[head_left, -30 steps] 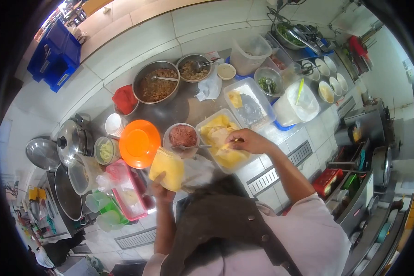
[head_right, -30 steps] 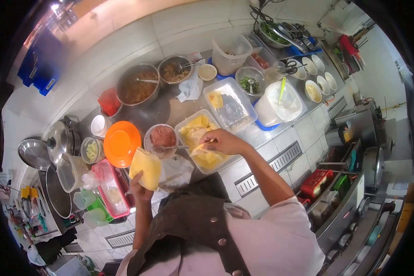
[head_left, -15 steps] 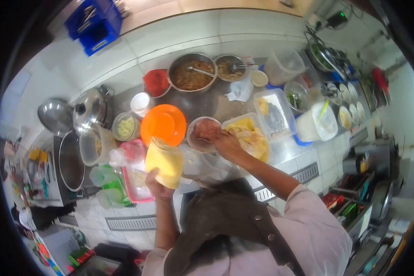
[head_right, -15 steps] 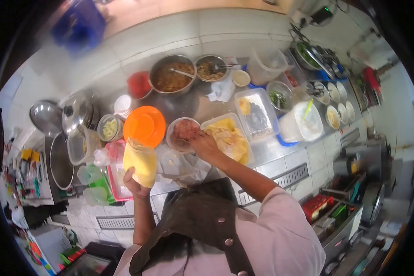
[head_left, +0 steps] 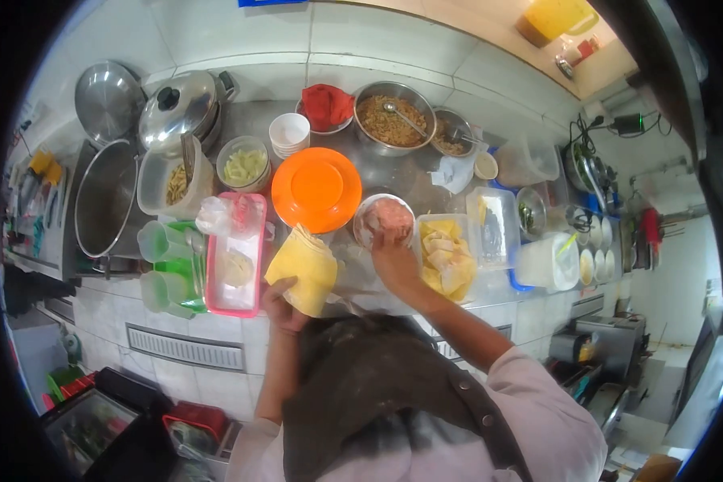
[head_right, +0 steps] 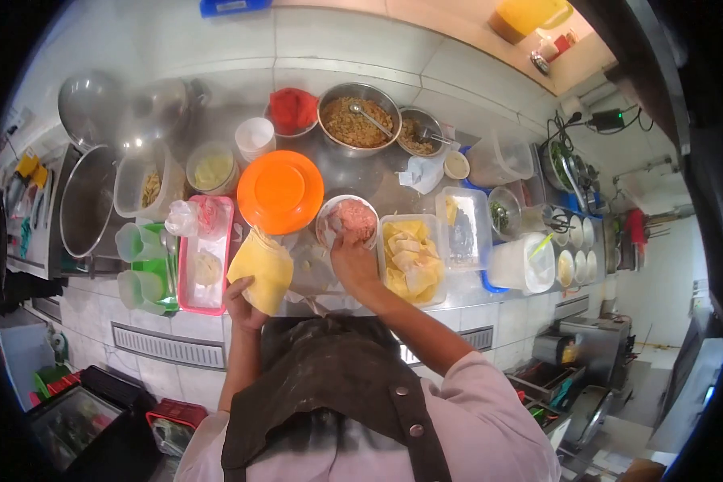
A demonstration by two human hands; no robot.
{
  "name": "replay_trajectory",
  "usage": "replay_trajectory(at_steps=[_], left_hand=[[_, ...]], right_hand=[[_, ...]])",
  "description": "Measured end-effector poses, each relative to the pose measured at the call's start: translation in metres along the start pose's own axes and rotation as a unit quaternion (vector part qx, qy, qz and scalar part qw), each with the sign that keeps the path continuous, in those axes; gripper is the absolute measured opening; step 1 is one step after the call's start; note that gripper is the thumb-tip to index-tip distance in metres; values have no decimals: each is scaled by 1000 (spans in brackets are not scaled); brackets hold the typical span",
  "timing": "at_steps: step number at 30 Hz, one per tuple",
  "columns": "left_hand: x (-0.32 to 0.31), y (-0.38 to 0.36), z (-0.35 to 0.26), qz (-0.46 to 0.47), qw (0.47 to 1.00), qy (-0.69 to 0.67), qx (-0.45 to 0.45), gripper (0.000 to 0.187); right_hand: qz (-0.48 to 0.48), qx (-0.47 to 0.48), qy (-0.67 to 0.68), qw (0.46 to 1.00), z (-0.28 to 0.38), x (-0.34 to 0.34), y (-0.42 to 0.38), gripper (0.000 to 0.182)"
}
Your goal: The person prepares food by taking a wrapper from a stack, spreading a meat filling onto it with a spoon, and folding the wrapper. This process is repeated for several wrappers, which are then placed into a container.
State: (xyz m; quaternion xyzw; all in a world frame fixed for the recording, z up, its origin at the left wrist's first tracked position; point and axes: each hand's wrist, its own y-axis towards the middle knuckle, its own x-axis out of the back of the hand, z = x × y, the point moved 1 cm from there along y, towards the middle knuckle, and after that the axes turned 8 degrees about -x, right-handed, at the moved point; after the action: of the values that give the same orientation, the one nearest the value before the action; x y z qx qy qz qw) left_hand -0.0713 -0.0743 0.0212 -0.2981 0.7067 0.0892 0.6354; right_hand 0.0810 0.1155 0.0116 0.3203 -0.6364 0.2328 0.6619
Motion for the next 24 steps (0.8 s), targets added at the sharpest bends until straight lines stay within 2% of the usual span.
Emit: replay_trajectory(at_steps=[2, 6, 8, 9, 10, 12, 13, 15, 19, 21, 22, 24], left_hand=[[8, 1, -3, 1, 1000, -3, 4, 66], [12, 3, -9, 7, 999, 40, -19, 68], [3, 4, -11, 22, 999, 35, -6, 67], [7, 4, -9, 22, 999, 27, 3, 67], [10, 4, -8, 8, 1000, 24, 3, 66], [14, 6, -6, -6, 1000, 24, 0, 65], [17, 7, -5, -9, 1000, 25, 15, 64], [22, 7, -2, -16, 999, 28, 31, 62], [22, 11, 3, 0, 998, 21, 65, 59], [20, 11, 6, 7, 997, 27, 69, 59], [18, 12, 8, 2, 997, 25, 78, 59], [14, 14, 12, -2, 996, 25, 85, 59]], right_hand=[[156, -27, 42, 987, 3, 8, -9, 26], [188, -8, 21, 982, -17, 19, -25, 24], [251, -5, 54, 967, -20, 38, -21, 24], [198, -9, 74, 977, -20, 40, -20, 23], [200, -13, 67, 977, -17, 38, -17, 23], [257, -133, 114, 950, -10, 31, -9, 31], [258, -133, 115, 950, -6, 27, -9, 31], [226, -109, 113, 961, -2, 21, -12, 35], [246, -65, 99, 962, -19, 25, -27, 33], [203, 22, 41, 978, -33, 33, -36, 26], [202, 23, 41, 978, -44, 35, -37, 26], [170, 72, 141, 973, -66, 37, -34, 27]])
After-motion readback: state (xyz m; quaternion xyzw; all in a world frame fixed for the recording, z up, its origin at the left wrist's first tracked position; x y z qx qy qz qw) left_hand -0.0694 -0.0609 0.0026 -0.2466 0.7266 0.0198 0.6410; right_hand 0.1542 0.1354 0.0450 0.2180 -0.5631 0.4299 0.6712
